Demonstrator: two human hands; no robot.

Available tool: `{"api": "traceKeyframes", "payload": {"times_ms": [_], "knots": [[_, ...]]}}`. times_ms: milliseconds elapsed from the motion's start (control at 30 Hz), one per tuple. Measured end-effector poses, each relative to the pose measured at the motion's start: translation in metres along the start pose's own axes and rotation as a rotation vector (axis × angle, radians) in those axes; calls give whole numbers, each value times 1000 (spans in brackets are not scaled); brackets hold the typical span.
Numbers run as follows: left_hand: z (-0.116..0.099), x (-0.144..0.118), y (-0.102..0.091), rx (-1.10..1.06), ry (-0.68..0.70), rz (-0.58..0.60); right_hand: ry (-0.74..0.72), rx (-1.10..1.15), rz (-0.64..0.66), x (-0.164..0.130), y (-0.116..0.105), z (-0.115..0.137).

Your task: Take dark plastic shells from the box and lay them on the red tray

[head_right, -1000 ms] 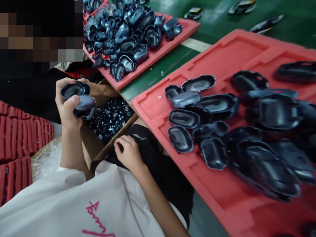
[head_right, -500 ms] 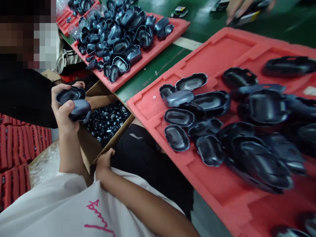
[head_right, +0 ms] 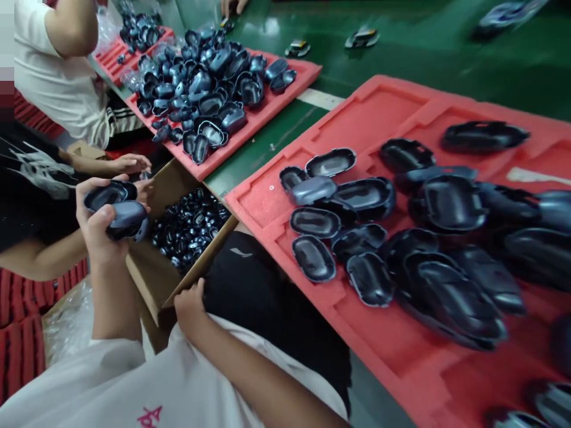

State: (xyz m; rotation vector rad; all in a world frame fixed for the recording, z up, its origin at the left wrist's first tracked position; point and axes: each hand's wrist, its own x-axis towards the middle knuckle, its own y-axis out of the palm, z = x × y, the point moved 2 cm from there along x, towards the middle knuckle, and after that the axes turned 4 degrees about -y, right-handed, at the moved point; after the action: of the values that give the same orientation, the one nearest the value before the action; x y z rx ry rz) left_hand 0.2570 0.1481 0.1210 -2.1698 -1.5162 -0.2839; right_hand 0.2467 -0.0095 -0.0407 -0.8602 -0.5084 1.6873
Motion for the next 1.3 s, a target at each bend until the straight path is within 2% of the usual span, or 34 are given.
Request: {"api": "traceKeyframes", "payload": {"times_ms": [67, 100, 133, 200, 300, 367, 467, 533, 600, 700, 800, 900, 967, 1000, 1067, 1133, 1200, 1267, 1300], "knots": [[-8, -8, 0, -51, -24, 18, -148, 105, -63, -22, -23, -4], [-14, -11, 2, -89, -17, 24, -231, 198, -136, -35, -35, -9], [-21, -12, 6, -131, -3, 39, -300, 299, -243, -49, -45, -14], [-38, -10, 24, -188, 62, 93, -324, 453, -497, -76, -60, -33], [-70, 7, 75, -183, 285, 250, -148, 557, -852, -105, -65, -74], [-91, 25, 122, -148, 472, 391, -53, 580, -980, -114, -62, -98], [-113, 52, 203, -64, 654, 652, -16, 541, -1049, -116, -57, -115], [-118, 63, 254, 30, 712, 838, -17, 506, -1063, -113, -54, -114], [-117, 68, 295, 164, 746, 1050, -15, 495, -1068, -111, -53, -111], [-109, 67, 329, 349, 726, 1298, -6, 524, -1051, -114, -55, -109], [-103, 69, 337, 322, 678, 1331, 3, 552, -1030, -119, -59, -111], [-101, 75, 324, 166, 672, 1217, 6, 565, -1004, -121, -60, -113], [-99, 76, 294, 60, 673, 1085, -7, 566, -1000, -121, -57, -115], [-96, 74, 272, 10, 663, 1002, -8, 563, -1019, -122, -56, -117], [-88, 58, 211, -78, 594, 825, 37, 550, -1115, -125, -54, -127], [-71, 25, 138, -133, 443, 632, 162, 524, -1256, -132, -54, -146], [-46, -26, 63, -133, 237, 378, 324, 496, -1384, -137, -57, -170], [-14, -92, -2, -63, 18, 16, 411, 531, -1463, -139, -60, -197], [4, -129, -28, -11, -100, -175, 447, 589, -1507, -140, -61, -210]]}}
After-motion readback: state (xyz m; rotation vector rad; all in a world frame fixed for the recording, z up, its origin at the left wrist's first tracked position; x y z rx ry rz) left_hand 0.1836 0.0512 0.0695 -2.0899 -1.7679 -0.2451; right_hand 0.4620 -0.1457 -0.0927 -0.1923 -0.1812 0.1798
